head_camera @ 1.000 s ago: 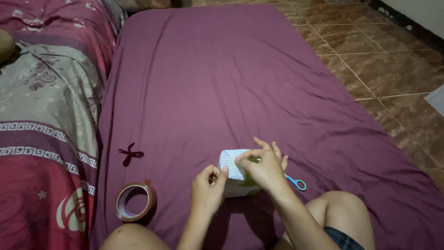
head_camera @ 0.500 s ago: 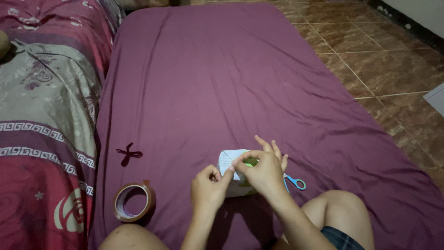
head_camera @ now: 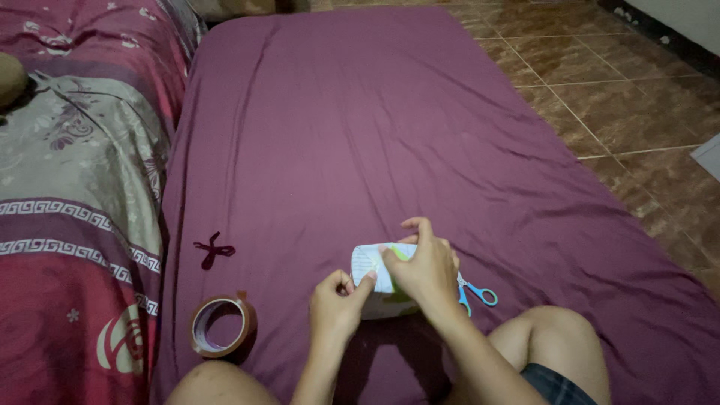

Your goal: The person wraps a rectangular box with paper, using scissors to cut tape and securing the edges. They then place a decorative ribbon on top and secure it with tape.

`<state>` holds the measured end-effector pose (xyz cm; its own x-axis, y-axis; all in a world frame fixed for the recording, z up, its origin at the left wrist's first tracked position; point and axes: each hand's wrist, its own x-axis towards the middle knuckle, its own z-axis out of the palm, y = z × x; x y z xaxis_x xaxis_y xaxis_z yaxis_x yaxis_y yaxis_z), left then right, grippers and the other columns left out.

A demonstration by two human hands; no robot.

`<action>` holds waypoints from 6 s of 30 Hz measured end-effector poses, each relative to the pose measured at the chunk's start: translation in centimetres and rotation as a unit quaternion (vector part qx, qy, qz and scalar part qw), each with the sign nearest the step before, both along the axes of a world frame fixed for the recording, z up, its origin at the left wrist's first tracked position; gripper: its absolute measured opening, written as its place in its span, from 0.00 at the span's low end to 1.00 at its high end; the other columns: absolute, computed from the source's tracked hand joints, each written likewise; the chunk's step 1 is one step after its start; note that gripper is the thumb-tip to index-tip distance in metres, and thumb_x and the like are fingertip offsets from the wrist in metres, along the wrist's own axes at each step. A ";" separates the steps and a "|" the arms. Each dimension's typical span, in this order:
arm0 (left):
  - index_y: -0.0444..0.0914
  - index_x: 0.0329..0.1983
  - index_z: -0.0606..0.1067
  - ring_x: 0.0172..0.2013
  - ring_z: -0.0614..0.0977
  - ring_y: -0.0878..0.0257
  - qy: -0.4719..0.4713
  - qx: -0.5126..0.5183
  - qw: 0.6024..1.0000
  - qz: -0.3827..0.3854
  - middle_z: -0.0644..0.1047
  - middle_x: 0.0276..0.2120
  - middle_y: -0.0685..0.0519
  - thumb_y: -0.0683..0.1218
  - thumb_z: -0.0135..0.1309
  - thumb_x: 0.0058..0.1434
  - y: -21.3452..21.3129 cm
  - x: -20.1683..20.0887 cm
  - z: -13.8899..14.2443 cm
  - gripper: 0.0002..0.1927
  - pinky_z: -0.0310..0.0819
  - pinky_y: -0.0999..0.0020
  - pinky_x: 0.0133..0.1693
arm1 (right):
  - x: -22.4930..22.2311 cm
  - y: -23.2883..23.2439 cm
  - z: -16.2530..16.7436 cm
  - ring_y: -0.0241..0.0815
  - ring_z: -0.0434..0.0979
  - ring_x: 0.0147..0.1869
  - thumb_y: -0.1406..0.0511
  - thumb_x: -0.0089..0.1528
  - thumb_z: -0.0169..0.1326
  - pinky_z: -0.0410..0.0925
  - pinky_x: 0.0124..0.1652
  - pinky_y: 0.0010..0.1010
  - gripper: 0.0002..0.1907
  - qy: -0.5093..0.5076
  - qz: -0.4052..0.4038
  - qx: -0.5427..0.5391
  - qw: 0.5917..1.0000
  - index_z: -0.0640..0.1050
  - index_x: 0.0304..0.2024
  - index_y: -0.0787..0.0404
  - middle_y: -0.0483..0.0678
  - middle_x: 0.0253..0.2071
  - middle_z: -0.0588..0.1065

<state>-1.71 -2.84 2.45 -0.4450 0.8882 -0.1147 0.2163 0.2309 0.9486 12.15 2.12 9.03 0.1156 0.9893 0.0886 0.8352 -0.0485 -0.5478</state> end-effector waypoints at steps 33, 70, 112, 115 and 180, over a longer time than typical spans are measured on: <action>0.40 0.22 0.71 0.15 0.64 0.76 -0.118 0.022 0.983 -0.140 0.68 0.14 0.62 0.46 0.72 0.53 -11.1 -6.5 -10.9 0.18 0.54 0.79 0.20 | -1.5 -0.7 -18.3 0.51 0.66 0.67 0.65 0.56 0.59 0.63 0.66 0.52 0.36 0.767 -0.134 -0.218 0.588 0.63 0.65 0.48 0.46 0.64 0.67; 0.38 0.46 0.77 0.47 0.82 0.50 0.155 0.191 0.968 -0.051 0.77 0.47 0.45 0.35 0.54 0.45 -4.7 -5.3 -7.4 0.23 0.76 0.59 0.49 | 5.4 -5.0 -23.6 0.43 0.84 0.44 0.76 0.54 0.65 0.77 0.45 0.33 0.28 0.506 0.095 -0.308 0.800 0.71 0.56 0.64 0.55 0.40 0.81; 0.39 0.51 0.78 0.44 0.83 0.54 0.198 0.054 0.961 -0.185 0.79 0.46 0.47 0.42 0.67 0.48 11.1 -6.2 -3.7 0.24 0.79 0.60 0.47 | 2.6 6.6 -14.3 0.40 0.82 0.38 0.72 0.61 0.57 0.76 0.38 0.27 0.07 0.588 -0.027 -0.162 0.792 0.78 0.42 0.69 0.52 0.36 0.82; 0.46 0.46 0.84 0.41 0.80 0.54 0.245 0.066 0.958 -0.132 0.76 0.41 0.48 0.39 0.61 0.54 6.2 -3.6 -4.6 0.16 0.77 0.59 0.46 | 1.8 5.2 -14.8 0.40 0.83 0.38 0.72 0.61 0.58 0.77 0.37 0.27 0.06 0.595 -0.061 -0.140 0.789 0.76 0.39 0.70 0.53 0.35 0.81; 0.39 0.46 0.77 0.50 0.75 0.45 0.184 0.013 0.966 -0.180 0.71 0.50 0.45 0.42 0.72 0.43 -7.6 3.4 -9.3 0.25 0.71 0.54 0.49 | 10.7 -4.7 -20.8 0.32 0.74 0.33 0.68 0.56 0.65 0.69 0.35 0.23 0.09 0.300 0.062 0.033 0.951 0.86 0.39 0.62 0.42 0.30 0.78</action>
<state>1.68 -10.45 -6.81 -0.1139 0.9934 0.0160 0.6013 0.0561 0.7970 22.80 -2.60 -11.74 0.0472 0.9933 0.1050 0.3688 0.0804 -0.9260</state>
